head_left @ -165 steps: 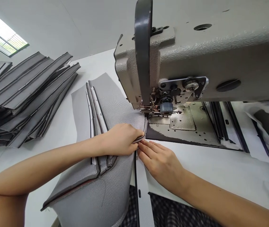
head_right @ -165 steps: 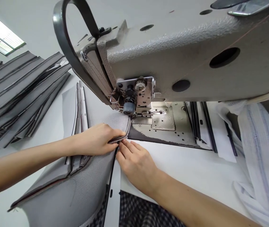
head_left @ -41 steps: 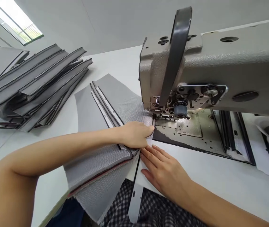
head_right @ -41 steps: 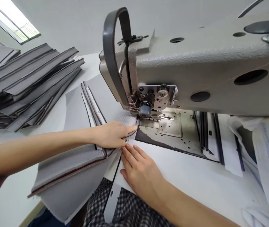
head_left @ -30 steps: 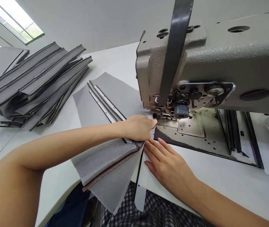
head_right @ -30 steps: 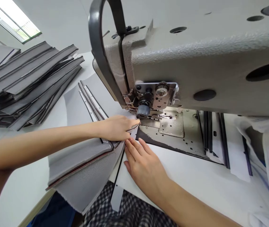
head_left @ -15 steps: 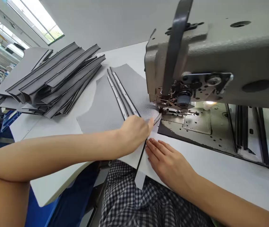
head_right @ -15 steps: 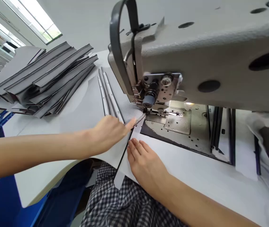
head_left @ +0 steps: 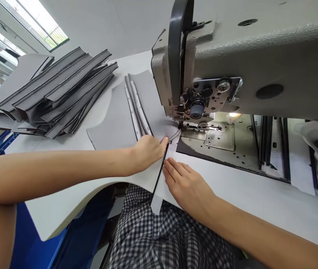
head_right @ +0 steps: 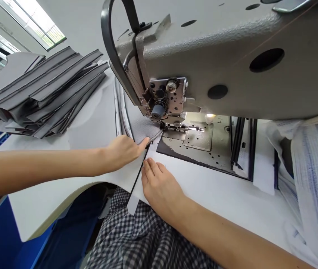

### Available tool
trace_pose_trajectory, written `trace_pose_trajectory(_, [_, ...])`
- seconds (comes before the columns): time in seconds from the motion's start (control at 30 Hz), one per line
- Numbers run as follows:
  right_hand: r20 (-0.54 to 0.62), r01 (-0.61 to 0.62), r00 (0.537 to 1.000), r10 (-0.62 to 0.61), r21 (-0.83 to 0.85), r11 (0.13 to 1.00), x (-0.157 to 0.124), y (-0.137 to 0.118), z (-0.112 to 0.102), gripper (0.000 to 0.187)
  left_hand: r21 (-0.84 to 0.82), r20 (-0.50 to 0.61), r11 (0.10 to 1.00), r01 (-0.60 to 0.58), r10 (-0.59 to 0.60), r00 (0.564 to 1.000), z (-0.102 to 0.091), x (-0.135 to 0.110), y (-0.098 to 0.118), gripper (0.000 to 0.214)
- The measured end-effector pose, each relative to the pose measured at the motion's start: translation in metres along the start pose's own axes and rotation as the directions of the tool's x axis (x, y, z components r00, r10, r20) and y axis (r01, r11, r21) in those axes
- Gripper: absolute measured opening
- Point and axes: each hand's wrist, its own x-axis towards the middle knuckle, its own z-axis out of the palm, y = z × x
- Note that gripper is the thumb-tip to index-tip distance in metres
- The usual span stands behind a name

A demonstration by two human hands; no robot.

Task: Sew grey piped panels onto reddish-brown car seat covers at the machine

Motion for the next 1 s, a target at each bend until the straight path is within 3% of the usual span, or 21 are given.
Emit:
trace_pose_trajectory(0.2, [0.035,-0.013,0.999,0.012,0.013,1.000,0.004,-0.001,-0.004,0.021,-0.254,-0.071,0.964,-0.081,0.065,0.995,0.001,0.004,0.010,0.066])
trace_pose_trajectory(0.43, [0.029,-0.005,1.000,0.005,0.004,1.000,0.001,-0.001,-0.005,0.042,-0.184,-0.094,0.982,-0.048,0.031,0.995,0.005,0.002,0.001,0.059])
trace_pose_trajectory(0.63, [0.037,-0.025,0.999,0.024,0.034,0.999,0.007,-0.004,-0.008,0.028,-0.214,-0.101,0.974,-0.075,0.054,0.993,0.009,0.004,0.005,0.068])
trace_pose_trajectory(1.0, [0.023,-0.090,0.996,0.089,0.061,0.994,0.006,-0.001,-0.006,0.031,-0.260,-0.147,0.961,-0.098,0.061,0.987,0.005,0.017,0.000,0.066])
